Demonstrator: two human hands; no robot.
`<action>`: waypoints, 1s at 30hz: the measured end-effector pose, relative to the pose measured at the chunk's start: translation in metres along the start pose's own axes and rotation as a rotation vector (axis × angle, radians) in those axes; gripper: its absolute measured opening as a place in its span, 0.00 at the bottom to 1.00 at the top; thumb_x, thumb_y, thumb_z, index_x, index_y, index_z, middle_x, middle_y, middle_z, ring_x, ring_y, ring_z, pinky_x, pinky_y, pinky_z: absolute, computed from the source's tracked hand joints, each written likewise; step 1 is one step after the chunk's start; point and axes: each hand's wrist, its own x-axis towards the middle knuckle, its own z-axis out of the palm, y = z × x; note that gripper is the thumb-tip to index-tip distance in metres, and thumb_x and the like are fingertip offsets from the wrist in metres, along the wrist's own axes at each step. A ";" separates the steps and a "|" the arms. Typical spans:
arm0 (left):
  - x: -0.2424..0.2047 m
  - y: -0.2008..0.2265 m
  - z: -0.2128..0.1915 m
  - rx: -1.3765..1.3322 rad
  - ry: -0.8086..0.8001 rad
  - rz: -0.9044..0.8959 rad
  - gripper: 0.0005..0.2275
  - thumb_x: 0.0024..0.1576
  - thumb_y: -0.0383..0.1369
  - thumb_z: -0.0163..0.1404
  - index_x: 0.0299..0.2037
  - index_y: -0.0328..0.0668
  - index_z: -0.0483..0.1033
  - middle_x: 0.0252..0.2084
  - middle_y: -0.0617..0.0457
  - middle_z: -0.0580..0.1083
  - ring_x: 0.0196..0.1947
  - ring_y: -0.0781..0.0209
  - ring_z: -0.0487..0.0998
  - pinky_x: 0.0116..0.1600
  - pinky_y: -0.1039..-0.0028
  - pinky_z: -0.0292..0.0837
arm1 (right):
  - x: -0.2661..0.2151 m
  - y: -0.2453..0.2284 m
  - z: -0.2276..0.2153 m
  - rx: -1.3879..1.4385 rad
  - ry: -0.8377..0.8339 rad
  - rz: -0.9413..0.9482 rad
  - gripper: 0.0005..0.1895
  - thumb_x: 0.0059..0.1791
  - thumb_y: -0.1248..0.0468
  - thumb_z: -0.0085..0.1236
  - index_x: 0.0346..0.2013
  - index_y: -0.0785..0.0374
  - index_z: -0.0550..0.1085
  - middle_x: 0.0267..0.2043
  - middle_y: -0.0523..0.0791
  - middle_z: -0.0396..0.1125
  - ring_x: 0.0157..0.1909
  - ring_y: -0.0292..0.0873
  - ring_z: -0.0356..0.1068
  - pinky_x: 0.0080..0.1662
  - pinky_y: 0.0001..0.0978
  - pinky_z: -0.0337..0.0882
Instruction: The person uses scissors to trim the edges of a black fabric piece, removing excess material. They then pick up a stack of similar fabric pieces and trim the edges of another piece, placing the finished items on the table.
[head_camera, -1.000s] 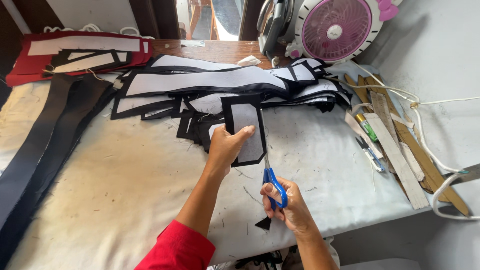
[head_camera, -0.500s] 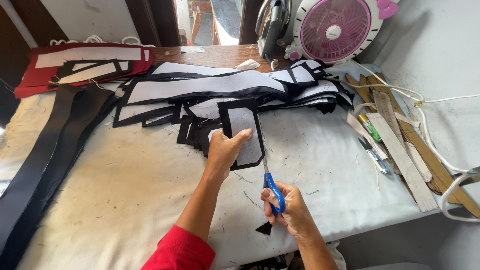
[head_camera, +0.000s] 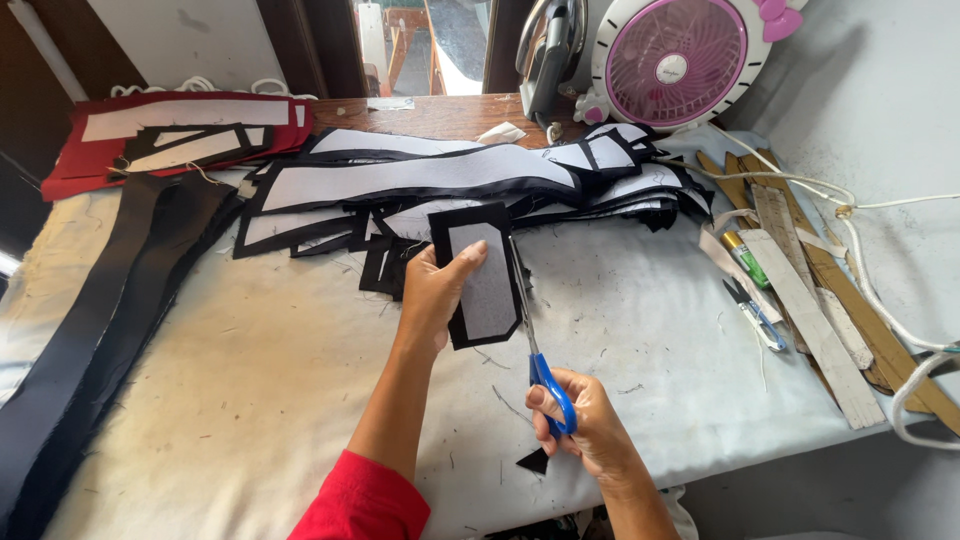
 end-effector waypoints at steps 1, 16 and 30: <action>0.001 -0.003 0.000 -0.005 0.010 -0.018 0.10 0.52 0.35 0.62 0.38 0.39 0.78 0.36 0.51 0.81 0.34 0.64 0.81 0.37 0.74 0.76 | -0.002 -0.003 0.002 0.032 -0.042 -0.021 0.15 0.46 0.57 0.64 0.28 0.66 0.71 0.17 0.49 0.68 0.13 0.39 0.63 0.13 0.21 0.49; -0.017 -0.018 0.019 0.186 -0.012 0.015 0.11 0.55 0.36 0.59 0.25 0.49 0.70 0.21 0.65 0.64 0.23 0.75 0.60 0.27 0.79 0.55 | 0.000 0.001 0.002 0.044 0.046 -0.057 0.18 0.48 0.55 0.61 0.30 0.69 0.70 0.15 0.51 0.64 0.13 0.40 0.60 0.13 0.22 0.44; -0.014 -0.009 0.014 0.182 -0.040 0.013 0.07 0.53 0.34 0.58 0.36 0.41 0.81 0.32 0.58 0.79 0.32 0.70 0.76 0.35 0.79 0.70 | -0.001 0.004 0.002 0.030 0.077 -0.028 0.15 0.48 0.58 0.63 0.29 0.67 0.72 0.15 0.50 0.66 0.13 0.41 0.61 0.15 0.24 0.45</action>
